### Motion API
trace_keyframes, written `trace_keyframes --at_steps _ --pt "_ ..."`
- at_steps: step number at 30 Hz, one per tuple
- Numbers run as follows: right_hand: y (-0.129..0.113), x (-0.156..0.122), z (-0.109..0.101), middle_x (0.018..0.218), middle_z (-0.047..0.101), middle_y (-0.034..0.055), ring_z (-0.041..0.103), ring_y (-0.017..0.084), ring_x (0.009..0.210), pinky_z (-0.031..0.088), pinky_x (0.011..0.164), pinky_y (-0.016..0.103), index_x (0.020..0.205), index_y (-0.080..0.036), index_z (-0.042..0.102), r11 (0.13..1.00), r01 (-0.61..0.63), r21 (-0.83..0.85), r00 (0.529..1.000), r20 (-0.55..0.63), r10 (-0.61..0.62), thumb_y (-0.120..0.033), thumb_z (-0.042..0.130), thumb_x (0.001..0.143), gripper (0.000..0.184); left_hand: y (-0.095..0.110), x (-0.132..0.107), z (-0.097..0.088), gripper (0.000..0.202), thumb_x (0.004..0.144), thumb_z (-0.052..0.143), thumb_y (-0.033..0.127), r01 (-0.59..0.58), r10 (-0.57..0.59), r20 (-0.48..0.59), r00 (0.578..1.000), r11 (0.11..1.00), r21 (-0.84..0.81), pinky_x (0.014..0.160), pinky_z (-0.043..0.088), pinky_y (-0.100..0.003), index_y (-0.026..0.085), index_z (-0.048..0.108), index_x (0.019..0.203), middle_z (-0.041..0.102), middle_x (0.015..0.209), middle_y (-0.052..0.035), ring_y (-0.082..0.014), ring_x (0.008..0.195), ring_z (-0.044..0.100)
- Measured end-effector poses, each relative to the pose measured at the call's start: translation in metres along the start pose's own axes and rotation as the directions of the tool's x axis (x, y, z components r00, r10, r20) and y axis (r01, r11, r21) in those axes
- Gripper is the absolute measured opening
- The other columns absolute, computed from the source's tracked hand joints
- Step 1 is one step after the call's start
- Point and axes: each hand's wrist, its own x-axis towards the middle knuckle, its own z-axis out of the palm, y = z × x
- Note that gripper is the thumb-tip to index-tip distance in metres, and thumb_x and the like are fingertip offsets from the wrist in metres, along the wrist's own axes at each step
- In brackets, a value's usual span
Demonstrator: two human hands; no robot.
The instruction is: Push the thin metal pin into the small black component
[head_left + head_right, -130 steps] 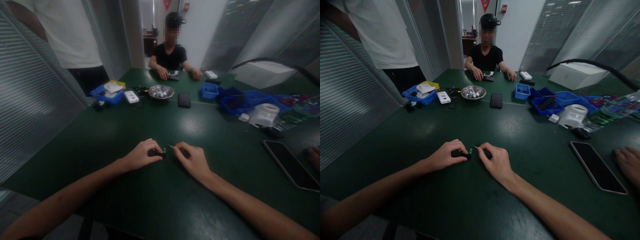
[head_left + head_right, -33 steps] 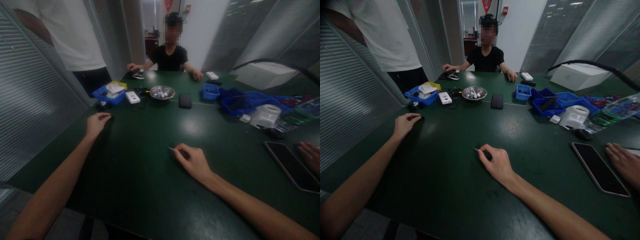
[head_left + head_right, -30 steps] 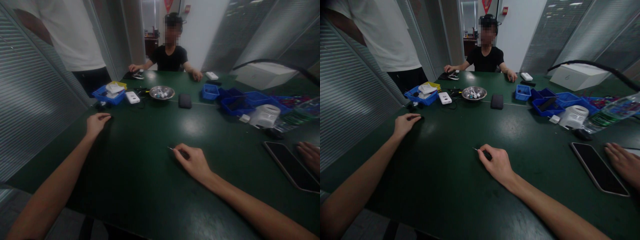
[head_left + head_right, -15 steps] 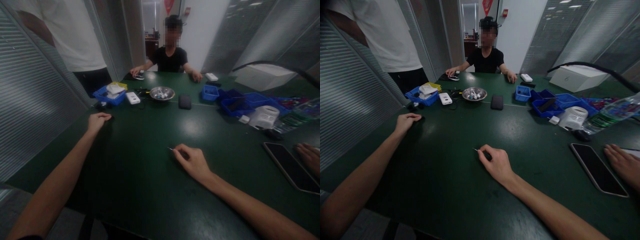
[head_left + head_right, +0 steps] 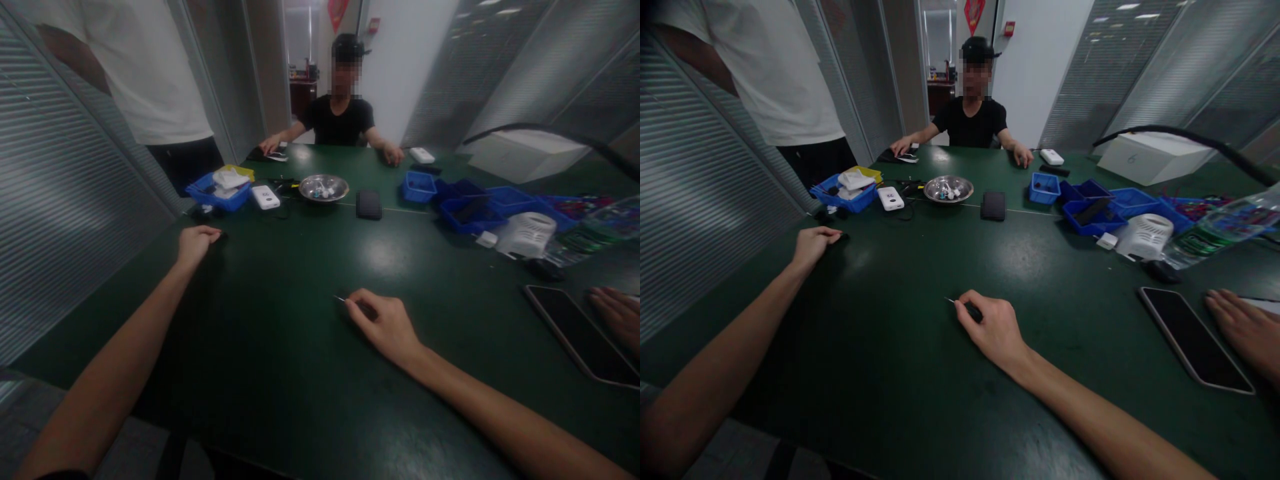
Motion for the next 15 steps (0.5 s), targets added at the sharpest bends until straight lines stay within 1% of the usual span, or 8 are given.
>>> trace_keyframes --at_steps 2,4,6,7,9,11,13,15 --pt "0.000 0.000 0.000 0.075 0.071 0.0005 0.064 0.014 0.058 0.046 0.054 0.024 0.098 -0.021 0.072 1.000 0.003 0.003 1.000 0.003 -0.003 -0.041 0.051 0.103 0.030 0.001 -0.004 -0.004 0.029 0.090 0.065 0.025 -0.035 0.036 -0.007 0.999 0.999 0.041 0.077 0.047 -0.030 0.008 0.075 0.111 0.075 0.098 -0.0075 -0.0203 0.084 0.064" --pt "-0.001 0.000 0.000 0.075 0.071 0.0003 0.064 0.015 0.059 0.045 0.054 0.024 0.098 -0.021 0.072 1.000 0.004 -0.008 1.000 -0.004 -0.004 -0.041 0.052 0.103 0.029 0.005 -0.009 -0.007 0.027 0.092 0.062 0.029 -0.172 0.177 -0.012 0.984 0.970 0.172 0.088 0.047 -0.035 0.013 0.077 0.109 0.073 0.108 -0.0103 -0.0254 0.097 0.064" --pt "-0.001 0.000 0.000 0.074 0.070 0.0002 0.064 0.015 0.059 0.045 0.054 0.024 0.097 -0.021 0.072 1.000 0.002 -0.014 1.000 -0.005 -0.003 -0.040 0.052 0.103 0.029 0.011 -0.016 -0.009 0.030 0.096 0.053 0.029 -0.320 0.333 0.025 0.943 0.880 0.350 0.095 0.046 -0.040 0.014 0.076 0.108 0.070 0.115 -0.0140 -0.0303 0.108 0.061" --pt "-0.002 0.000 0.000 0.075 0.070 0.0002 0.063 0.015 0.059 0.045 0.054 0.024 0.098 -0.021 0.072 1.000 0.001 -0.012 1.000 -0.001 -0.001 -0.040 0.052 0.103 0.029 0.014 -0.019 -0.010 0.033 0.097 0.049 0.028 -0.363 0.375 0.060 0.925 0.828 0.428 0.096 0.046 -0.042 0.013 0.076 0.109 0.069 0.116 -0.0159 -0.0321 0.109 0.061" --pt "-0.002 0.000 0.000 0.075 0.070 0.0004 0.063 0.015 0.059 0.046 0.055 0.025 0.098 -0.021 0.072 1.000 -0.004 -0.008 1.000 0.008 0.004 -0.041 0.051 0.103 0.029 0.020 -0.024 -0.009 0.036 0.098 0.044 0.026 -0.387 0.383 0.123 0.916 0.755 0.530 0.092 0.048 -0.044 0.012 0.074 0.112 0.068 0.113 -0.0186 -0.0340 0.106 0.062" --pt "-0.002 0.000 -0.001 0.075 0.070 0.0006 0.063 0.015 0.059 0.047 0.056 0.025 0.098 -0.021 0.072 1.000 -0.008 -0.006 1.000 0.015 0.008 -0.041 0.051 0.103 0.030 0.024 -0.027 -0.010 0.038 0.098 0.041 0.024 -0.391 0.367 0.166 0.915 0.711 0.584 0.088 0.049 -0.044 0.011 0.073 0.114 0.068 0.112 -0.0190 -0.0339 0.103 0.064" --pt "-0.002 0.000 -0.001 0.076 0.071 0.0009 0.063 0.015 0.058 0.047 0.056 0.025 0.098 -0.020 0.072 1.000 -0.007 -0.002 1.000 0.021 0.007 -0.042 0.051 0.103 0.031 0.027 -0.029 -0.011 0.037 0.099 0.041 0.023 -0.398 0.372 0.171 0.912 0.707 0.585 0.088 0.050 -0.042 0.012 0.072 0.116 0.069 0.113 -0.0178 -0.0330 0.104 0.065" --pt "-0.002 0.000 -0.002 0.077 0.072 0.0015 0.064 0.015 0.060 0.048 0.056 0.024 0.098 -0.020 0.072 1.000 0.000 0.007 1.000 0.026 0.000 -0.042 0.050 0.103 0.031 0.030 -0.030 -0.013 0.035 0.099 0.043 0.026 -0.407 0.389 0.155 0.908 0.737 0.539 0.090 0.050 -0.042 0.013 0.073 0.113 0.070 0.113 -0.0164 -0.0323 0.105 0.065"
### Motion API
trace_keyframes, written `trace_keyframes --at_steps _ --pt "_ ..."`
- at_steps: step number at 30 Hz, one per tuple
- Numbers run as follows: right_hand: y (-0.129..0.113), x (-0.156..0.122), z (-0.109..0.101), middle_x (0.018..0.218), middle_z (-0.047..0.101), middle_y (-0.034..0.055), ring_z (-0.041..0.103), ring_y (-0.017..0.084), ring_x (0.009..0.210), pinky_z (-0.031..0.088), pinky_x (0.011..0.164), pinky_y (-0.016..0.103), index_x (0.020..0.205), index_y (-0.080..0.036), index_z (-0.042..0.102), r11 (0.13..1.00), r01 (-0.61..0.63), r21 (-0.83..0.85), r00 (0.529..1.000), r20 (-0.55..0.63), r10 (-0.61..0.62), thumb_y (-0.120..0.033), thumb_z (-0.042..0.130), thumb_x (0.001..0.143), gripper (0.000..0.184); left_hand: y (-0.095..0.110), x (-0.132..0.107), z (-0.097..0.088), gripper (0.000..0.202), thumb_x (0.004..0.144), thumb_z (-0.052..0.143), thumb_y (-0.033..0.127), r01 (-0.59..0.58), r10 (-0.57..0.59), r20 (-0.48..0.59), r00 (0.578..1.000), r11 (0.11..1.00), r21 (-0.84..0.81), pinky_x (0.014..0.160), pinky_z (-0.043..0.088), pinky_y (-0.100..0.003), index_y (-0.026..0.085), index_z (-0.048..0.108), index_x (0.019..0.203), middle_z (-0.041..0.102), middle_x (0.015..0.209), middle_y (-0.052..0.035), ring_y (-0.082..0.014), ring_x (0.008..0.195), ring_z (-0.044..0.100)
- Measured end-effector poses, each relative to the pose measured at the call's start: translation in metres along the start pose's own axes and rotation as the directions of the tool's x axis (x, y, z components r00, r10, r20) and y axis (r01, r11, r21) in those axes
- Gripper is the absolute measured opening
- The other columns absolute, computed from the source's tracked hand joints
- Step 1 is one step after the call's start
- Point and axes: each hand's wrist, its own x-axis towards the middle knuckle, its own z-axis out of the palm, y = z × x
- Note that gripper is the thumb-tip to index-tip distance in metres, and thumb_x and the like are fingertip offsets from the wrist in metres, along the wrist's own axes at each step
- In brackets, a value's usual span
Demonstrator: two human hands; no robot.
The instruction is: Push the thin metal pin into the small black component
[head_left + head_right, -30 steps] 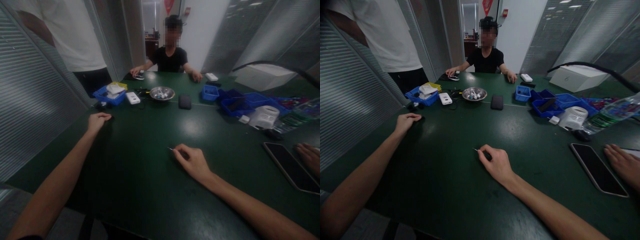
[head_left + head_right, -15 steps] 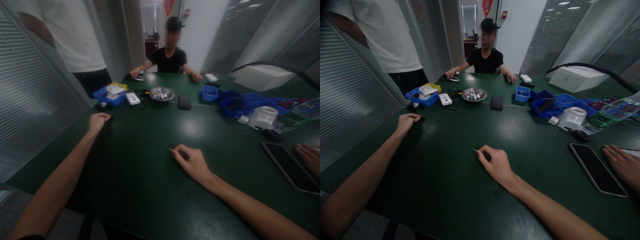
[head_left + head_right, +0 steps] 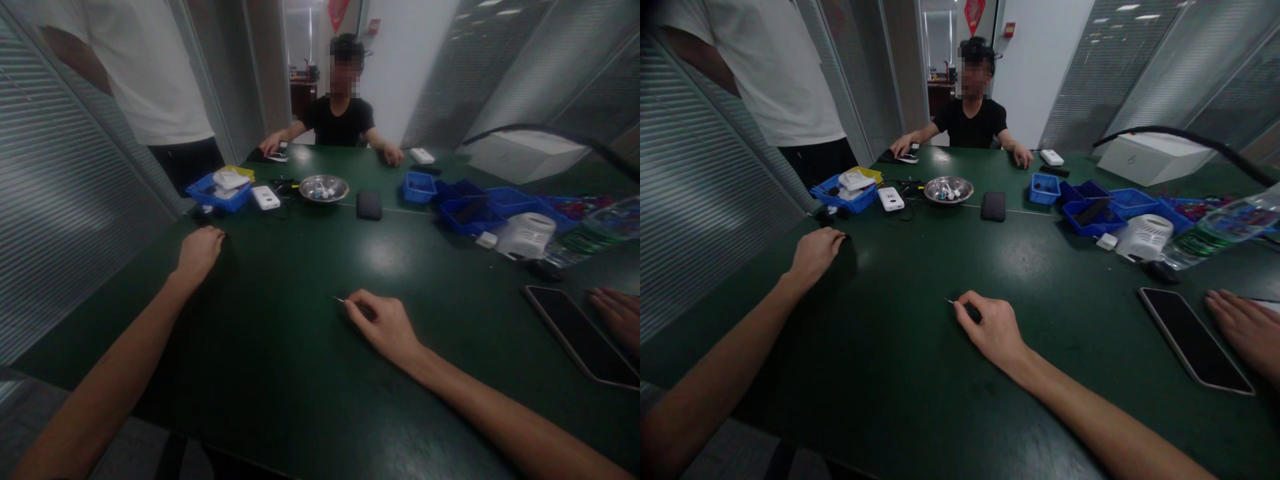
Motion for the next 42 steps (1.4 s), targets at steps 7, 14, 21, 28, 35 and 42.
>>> trace_keyframes --at_steps 7,14,21,28,35,42 --pt "-0.001 0.002 0.001 0.076 0.072 0.0014 0.064 0.015 0.059 0.047 0.055 0.024 0.098 -0.020 0.072 1.000 0.008 -0.029 1.000 -0.012 -0.008 -0.041 0.050 0.103 0.031 0.071 -0.012 -0.022 0.023 0.099 0.057 0.032 -0.289 0.326 -0.001 0.945 0.835 -0.468 0.093 0.051 -0.040 0.019 0.074 0.106 0.070 0.108 -0.0098 -0.0254 0.102 0.065" --pt "0.002 0.003 0.005 0.076 0.073 0.0013 0.064 0.015 0.060 0.048 0.059 0.024 0.095 -0.021 0.073 0.997 0.047 -0.066 0.998 -0.030 -0.049 -0.039 0.052 0.103 0.028 0.186 -0.063 -0.035 0.017 0.103 0.056 0.026 -0.537 0.708 -0.145 0.691 0.368 -0.759 0.097 0.050 -0.035 0.017 0.070 0.110 0.069 0.111 -0.0083 -0.0200 0.106 0.063" --pt "0.001 0.002 0.006 0.077 0.073 0.0000 0.064 0.013 0.059 0.044 0.057 0.023 0.095 -0.022 0.072 0.989 0.101 -0.105 0.995 0.026 -0.099 -0.035 0.055 0.101 0.023 0.187 -0.068 -0.035 0.019 0.097 0.066 0.023 -0.406 0.631 -0.075 0.772 0.399 -0.822 0.089 0.050 -0.032 0.018 0.065 0.115 0.065 0.110 -0.0077 -0.0201 0.103 0.061" --pt "-0.001 0.003 0.007 0.079 0.074 0.0014 0.064 0.013 0.059 0.043 0.058 0.023 0.094 -0.022 0.072 0.974 0.134 -0.182 0.990 0.062 -0.124 -0.034 0.054 0.102 0.023 0.191 -0.065 -0.036 0.017 0.098 0.065 0.026 -0.415 0.673 -0.038 0.738 0.410 -0.812 0.092 0.046 -0.037 0.020 0.068 0.114 0.066 0.107 -0.0077 -0.0230 0.104 0.058" --pt "-0.006 0.004 0.008 0.081 0.074 0.0030 0.065 0.014 0.062 0.044 0.057 0.022 0.095 -0.022 0.071 0.973 0.161 -0.169 0.985 0.084 -0.148 -0.035 0.052 0.103 0.025 0.192 -0.064 -0.035 0.019 0.100 0.063 0.030 -0.430 0.697 -0.042 0.716 0.393 -0.813 0.093 0.045 -0.038 0.021 0.069 0.115 0.068 0.109 -0.0077 -0.0231 0.105 0.059" --pt "-0.007 0.006 0.013 0.082 0.074 0.0030 0.065 0.013 0.062 0.044 0.059 0.023 0.097 -0.022 0.072 0.964 0.181 -0.194 0.982 0.090 -0.166 -0.036 0.051 0.105 0.026 0.194 -0.065 -0.033 0.018 0.099 0.064 0.030 -0.432 0.701 -0.044 0.712 0.388 -0.814 0.092 0.045 -0.037 0.020 0.068 0.114 0.067 0.109 -0.0081 -0.0235 0.105 0.059"
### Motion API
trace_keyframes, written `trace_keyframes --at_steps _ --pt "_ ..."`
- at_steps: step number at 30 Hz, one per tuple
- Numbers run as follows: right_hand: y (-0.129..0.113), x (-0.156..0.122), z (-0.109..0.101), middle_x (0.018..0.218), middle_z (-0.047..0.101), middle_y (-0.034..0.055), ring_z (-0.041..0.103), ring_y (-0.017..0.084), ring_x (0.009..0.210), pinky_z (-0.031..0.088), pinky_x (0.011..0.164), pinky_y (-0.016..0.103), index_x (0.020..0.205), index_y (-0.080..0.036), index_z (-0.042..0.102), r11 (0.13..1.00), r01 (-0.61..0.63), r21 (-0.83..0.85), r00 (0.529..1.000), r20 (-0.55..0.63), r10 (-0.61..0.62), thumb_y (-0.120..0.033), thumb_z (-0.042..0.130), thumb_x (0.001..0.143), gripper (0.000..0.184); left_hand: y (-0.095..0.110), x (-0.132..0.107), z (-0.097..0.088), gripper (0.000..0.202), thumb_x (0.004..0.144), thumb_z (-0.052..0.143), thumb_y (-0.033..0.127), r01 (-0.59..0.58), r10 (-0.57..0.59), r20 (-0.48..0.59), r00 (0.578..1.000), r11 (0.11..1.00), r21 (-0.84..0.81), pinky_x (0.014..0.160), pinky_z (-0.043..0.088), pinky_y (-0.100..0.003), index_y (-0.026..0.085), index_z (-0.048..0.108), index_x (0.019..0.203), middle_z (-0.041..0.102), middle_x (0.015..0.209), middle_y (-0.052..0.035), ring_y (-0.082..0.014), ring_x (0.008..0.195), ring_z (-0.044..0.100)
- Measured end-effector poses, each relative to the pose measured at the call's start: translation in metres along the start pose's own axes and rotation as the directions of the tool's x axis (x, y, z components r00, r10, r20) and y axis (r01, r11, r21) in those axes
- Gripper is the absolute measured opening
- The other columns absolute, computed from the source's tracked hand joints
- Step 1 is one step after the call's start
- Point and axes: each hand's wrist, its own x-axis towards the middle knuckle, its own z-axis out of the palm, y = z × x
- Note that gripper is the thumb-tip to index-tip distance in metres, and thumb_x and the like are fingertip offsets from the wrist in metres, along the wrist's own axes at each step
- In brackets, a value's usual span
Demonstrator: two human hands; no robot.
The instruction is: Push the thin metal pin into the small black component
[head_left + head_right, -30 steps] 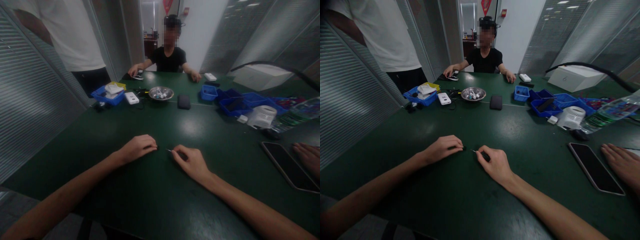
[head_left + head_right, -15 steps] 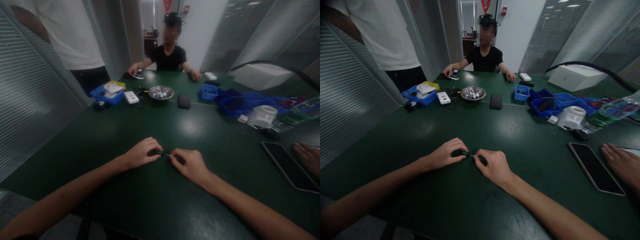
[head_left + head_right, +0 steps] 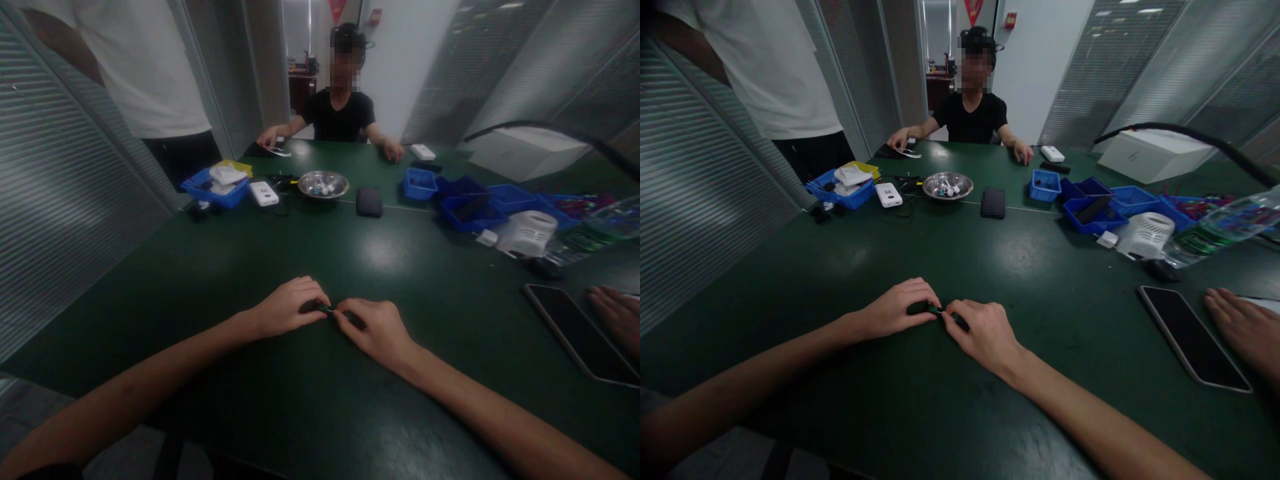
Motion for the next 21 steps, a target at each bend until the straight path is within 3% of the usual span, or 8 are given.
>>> trace_keyframes --at_steps 11,21 --pt "0.0063 0.0005 0.0020 0.080 0.073 0.0008 0.066 0.014 0.064 0.044 0.058 0.023 0.097 -0.022 0.071 0.991 -0.032 0.133 0.999 -0.036 0.037 -0.036 0.053 0.104 0.024 -0.0023 -0.0006 -0.0016 0.017 0.100 0.061 0.026 -0.025 0.025 0.027 0.999 0.999 0.022 0.092 0.045 -0.038 0.020 0.068 0.114 0.067 0.107 -0.0088 -0.0240 0.103 0.059" --pt "0.0042 -0.0011 0.0002 0.079 0.073 0.0009 0.064 0.014 0.060 0.046 0.058 0.023 0.095 -0.022 0.071 0.991 -0.037 0.127 0.999 -0.020 0.040 -0.034 0.054 0.103 0.022 0.0000 -0.0015 -0.0014 0.019 0.101 0.061 0.025 0.013 -0.013 -0.021 1.000 1.000 0.003 0.094 0.045 -0.037 0.020 0.068 0.118 0.066 0.110 -0.0080 -0.0229 0.105 0.058"
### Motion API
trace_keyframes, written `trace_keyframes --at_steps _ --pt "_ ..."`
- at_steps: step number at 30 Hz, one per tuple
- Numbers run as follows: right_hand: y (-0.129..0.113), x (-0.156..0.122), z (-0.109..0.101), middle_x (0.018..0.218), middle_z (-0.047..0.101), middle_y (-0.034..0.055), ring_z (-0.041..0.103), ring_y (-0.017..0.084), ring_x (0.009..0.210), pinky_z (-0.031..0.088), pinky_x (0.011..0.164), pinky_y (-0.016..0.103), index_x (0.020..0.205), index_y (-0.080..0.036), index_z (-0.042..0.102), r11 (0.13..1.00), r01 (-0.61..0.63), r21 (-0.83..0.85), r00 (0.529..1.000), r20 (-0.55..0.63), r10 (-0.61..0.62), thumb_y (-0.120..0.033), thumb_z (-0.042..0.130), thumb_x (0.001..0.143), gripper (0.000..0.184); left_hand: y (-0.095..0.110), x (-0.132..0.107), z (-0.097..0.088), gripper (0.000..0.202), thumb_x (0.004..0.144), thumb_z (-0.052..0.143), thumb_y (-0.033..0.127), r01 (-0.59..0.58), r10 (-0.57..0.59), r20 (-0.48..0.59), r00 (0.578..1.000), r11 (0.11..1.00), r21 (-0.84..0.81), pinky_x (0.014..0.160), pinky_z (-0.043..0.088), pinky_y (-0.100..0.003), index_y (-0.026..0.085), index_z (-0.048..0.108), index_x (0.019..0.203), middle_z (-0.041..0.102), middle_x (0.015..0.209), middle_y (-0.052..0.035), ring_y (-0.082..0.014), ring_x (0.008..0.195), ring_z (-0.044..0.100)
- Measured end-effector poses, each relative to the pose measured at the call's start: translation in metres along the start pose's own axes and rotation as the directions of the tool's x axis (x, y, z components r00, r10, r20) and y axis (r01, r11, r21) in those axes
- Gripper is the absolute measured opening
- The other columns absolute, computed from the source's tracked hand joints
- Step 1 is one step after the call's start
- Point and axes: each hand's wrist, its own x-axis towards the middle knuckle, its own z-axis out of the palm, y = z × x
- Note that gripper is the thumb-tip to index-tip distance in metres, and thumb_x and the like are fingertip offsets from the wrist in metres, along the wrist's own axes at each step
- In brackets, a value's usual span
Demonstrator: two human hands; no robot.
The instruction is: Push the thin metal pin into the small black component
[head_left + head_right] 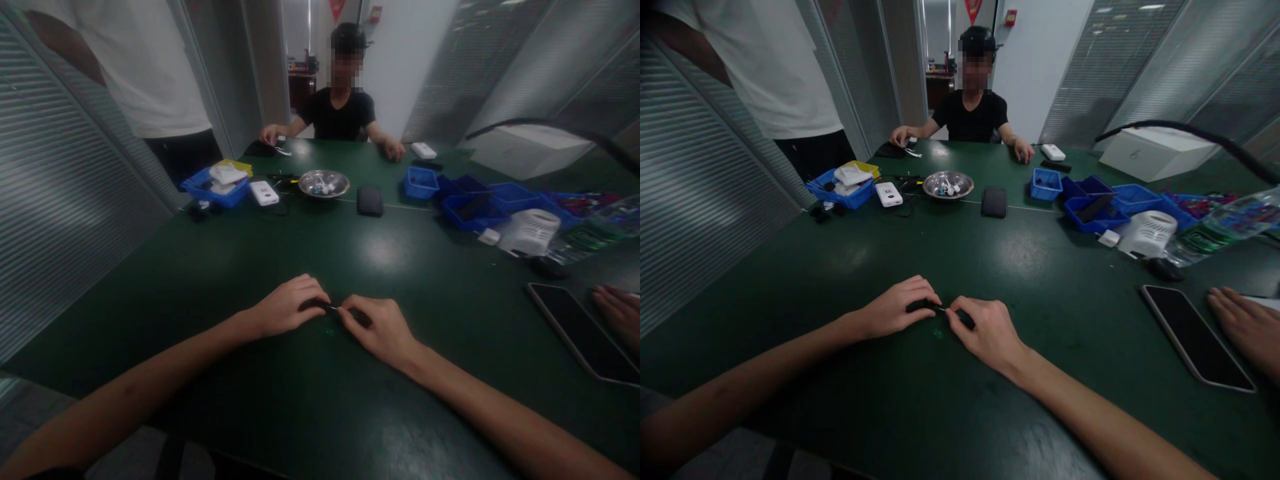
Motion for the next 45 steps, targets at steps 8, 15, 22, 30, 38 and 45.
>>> trace_keyframes --at_steps 8,15,22,30,38,45 --pt "0.001 0.001 -0.007 0.077 0.072 0.0013 0.064 0.015 0.060 0.046 0.059 0.026 0.093 -0.020 0.071 0.991 -0.087 0.098 0.983 -0.152 0.101 -0.037 0.053 0.102 0.026 0.009 -0.006 -0.005 0.019 0.098 0.063 0.027 -0.079 0.079 0.020 0.997 0.997 0.000 0.093 0.047 -0.038 0.019 0.065 0.116 0.068 0.109 -0.0088 -0.0232 0.105 0.060" --pt "0.004 0.003 -0.008 0.074 0.070 0.0007 0.063 0.015 0.060 0.044 0.059 0.027 0.092 -0.019 0.072 0.984 -0.130 0.122 0.976 -0.158 0.149 -0.040 0.053 0.102 0.029 0.004 -0.010 -0.005 0.021 0.100 0.057 0.023 -0.395 0.357 0.213 0.910 0.901 0.178 0.096 0.047 -0.038 0.020 0.066 0.118 0.072 0.114 -0.0105 -0.0239 0.112 0.063" --pt "0.004 -0.001 -0.009 0.076 0.070 0.0005 0.064 0.015 0.061 0.046 0.058 0.027 0.095 -0.020 0.073 0.980 -0.131 0.147 0.981 -0.120 0.149 -0.041 0.052 0.103 0.030 -0.079 -0.032 -0.074 0.029 0.101 0.055 0.030 0.122 -0.055 -0.145 0.988 0.852 0.508 0.096 0.047 -0.043 0.017 0.067 0.122 0.069 0.120 -0.0123 -0.0262 0.110 0.062" --pt "0.003 -0.005 -0.010 0.078 0.071 0.0016 0.064 0.015 0.061 0.048 0.057 0.027 0.097 -0.019 0.072 0.982 -0.123 0.143 0.986 -0.096 0.138 -0.042 0.051 0.103 0.032 -0.142 -0.093 -0.137 0.035 0.096 0.055 0.045 0.602 -0.400 -0.458 0.794 0.618 0.505 0.093 0.047 -0.043 0.019 0.068 0.117 0.069 0.120 -0.0127 -0.0316 0.111 0.061" --pt "0.002 -0.006 -0.010 0.077 0.071 0.0014 0.064 0.015 0.061 0.048 0.057 0.026 0.096 -0.020 0.072 0.983 -0.122 0.133 0.986 -0.094 0.136 -0.043 0.051 0.102 0.032 -0.164 -0.113 -0.147 0.037 0.099 0.046 0.038 0.710 -0.419 -0.600 0.681 0.575 0.405 0.095 0.047 -0.039 0.020 0.070 0.121 0.070 0.121 -0.0104 -0.0294 0.111 0.062" --pt "0.001 -0.005 -0.010 0.078 0.071 0.0017 0.064 0.016 0.062 0.048 0.058 0.027 0.097 -0.020 0.072 0.984 -0.122 0.131 0.987 -0.086 0.133 -0.043 0.051 0.102 0.032 -0.183 -0.127 -0.154 0.035 0.097 0.051 0.039 0.692 -0.394 -0.590 0.705 0.564 0.450 0.095 0.046 -0.040 0.019 0.075 0.113 0.069 0.113 -0.0127 -0.0306 0.107 0.062"
